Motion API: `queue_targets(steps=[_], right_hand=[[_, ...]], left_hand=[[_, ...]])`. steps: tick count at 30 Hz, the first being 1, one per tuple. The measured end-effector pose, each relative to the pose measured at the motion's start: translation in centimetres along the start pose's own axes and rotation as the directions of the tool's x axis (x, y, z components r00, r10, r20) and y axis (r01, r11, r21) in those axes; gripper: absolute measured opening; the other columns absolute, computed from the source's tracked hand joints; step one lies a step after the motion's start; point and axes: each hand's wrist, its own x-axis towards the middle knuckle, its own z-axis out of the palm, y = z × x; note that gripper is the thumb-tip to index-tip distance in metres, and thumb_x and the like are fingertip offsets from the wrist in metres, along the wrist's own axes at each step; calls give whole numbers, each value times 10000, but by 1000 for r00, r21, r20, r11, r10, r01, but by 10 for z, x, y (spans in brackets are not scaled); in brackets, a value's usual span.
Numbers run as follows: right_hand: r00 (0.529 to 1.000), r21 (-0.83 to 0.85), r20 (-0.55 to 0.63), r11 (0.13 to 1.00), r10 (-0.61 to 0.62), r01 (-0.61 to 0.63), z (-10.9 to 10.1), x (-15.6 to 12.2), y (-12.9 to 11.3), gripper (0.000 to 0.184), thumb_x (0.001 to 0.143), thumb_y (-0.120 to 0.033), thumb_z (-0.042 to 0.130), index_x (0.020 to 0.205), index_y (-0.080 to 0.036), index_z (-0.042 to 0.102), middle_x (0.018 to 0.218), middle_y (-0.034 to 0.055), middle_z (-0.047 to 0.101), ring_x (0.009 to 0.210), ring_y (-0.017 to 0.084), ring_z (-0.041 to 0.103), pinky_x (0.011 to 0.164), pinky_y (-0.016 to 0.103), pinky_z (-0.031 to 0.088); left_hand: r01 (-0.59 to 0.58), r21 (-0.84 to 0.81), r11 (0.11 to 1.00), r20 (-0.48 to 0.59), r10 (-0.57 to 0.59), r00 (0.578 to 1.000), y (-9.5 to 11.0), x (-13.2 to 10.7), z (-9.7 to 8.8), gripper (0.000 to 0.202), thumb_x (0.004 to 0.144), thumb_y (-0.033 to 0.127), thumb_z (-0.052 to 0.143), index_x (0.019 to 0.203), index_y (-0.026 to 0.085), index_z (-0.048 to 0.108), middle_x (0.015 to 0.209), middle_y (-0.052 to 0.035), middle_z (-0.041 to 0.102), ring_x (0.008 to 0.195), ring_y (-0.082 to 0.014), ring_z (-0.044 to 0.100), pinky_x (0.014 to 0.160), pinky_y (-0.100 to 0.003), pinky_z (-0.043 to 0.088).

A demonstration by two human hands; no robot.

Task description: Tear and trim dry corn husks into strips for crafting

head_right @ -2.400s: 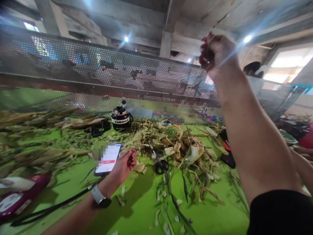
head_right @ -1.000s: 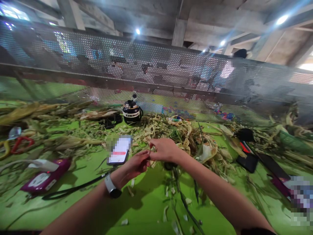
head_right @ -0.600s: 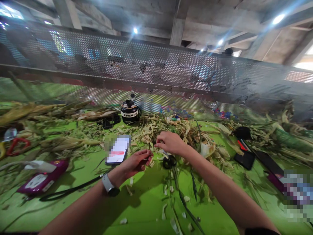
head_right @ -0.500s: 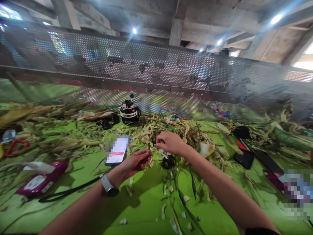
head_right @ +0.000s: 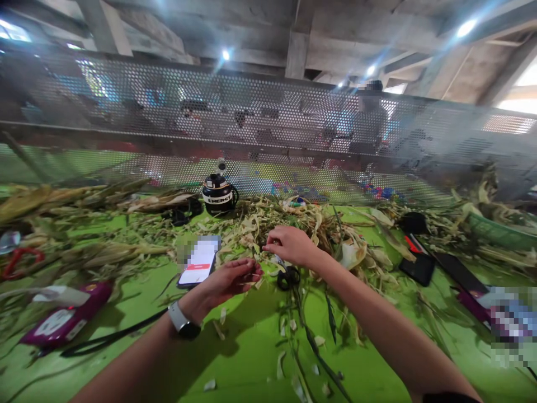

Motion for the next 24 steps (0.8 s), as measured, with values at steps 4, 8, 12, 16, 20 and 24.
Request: queue_targets(steps=[4, 8, 12, 16, 20, 24], right_hand=[[1000, 7, -17, 1000, -26, 26, 1, 1, -1, 182, 838, -297, 559, 785, -151, 653, 733, 32, 604, 671, 122, 509, 617, 218, 326], [999, 19, -27, 999, -42, 42, 1, 3, -2, 185, 838, -304, 563, 780, -152, 652, 743, 34, 611, 692, 126, 520, 632, 220, 330], [998, 55, -61, 998, -33, 36, 0, 4, -3, 167, 826, -290, 581, 772, -148, 650, 734, 28, 602, 666, 116, 513, 619, 212, 330], [997, 97, -49, 993, -56, 60, -2, 5, -5, 160, 821, -279, 591, 768, -141, 651, 726, 29, 601, 676, 118, 518, 625, 210, 335], [997, 102, -19, 992, -76, 77, -4, 4, -9, 162, 823, -284, 590, 772, -144, 653, 733, 28, 601, 686, 119, 522, 624, 211, 332], [995, 108, -29, 990, -93, 95, -5, 3, -10, 162, 825, -286, 586, 777, -148, 654, 741, 27, 604, 693, 118, 527, 634, 211, 336]], left_hand=[[43, -31, 999, 65, -41, 997, 1, 1, 0, 91, 777, 200, 645, 815, 132, 598, 925, -97, 699, 741, -146, 688, 455, -130, 449], [70, -94, 993, 86, -62, 994, 0, 4, -3, 68, 787, 173, 629, 825, 132, 589, 914, -112, 704, 696, -149, 694, 388, -107, 416], [45, -133, 990, 76, -35, 996, -1, 7, -4, 15, 799, 121, 604, 798, 106, 603, 858, -107, 706, 746, -146, 692, 499, -111, 500], [56, -138, 989, 41, -51, 998, 3, 4, -2, 54, 820, 95, 564, 788, 103, 607, 828, -97, 706, 706, -124, 689, 486, -100, 499], [112, -109, 988, 41, -108, 993, 10, -3, 3, 39, 818, 109, 570, 812, 104, 609, 866, -111, 705, 599, -100, 673, 349, -76, 399], [125, -75, 989, 51, -121, 991, 11, -3, 2, 16, 789, 124, 609, 793, 108, 611, 870, -103, 702, 567, -86, 655, 336, -83, 371]])
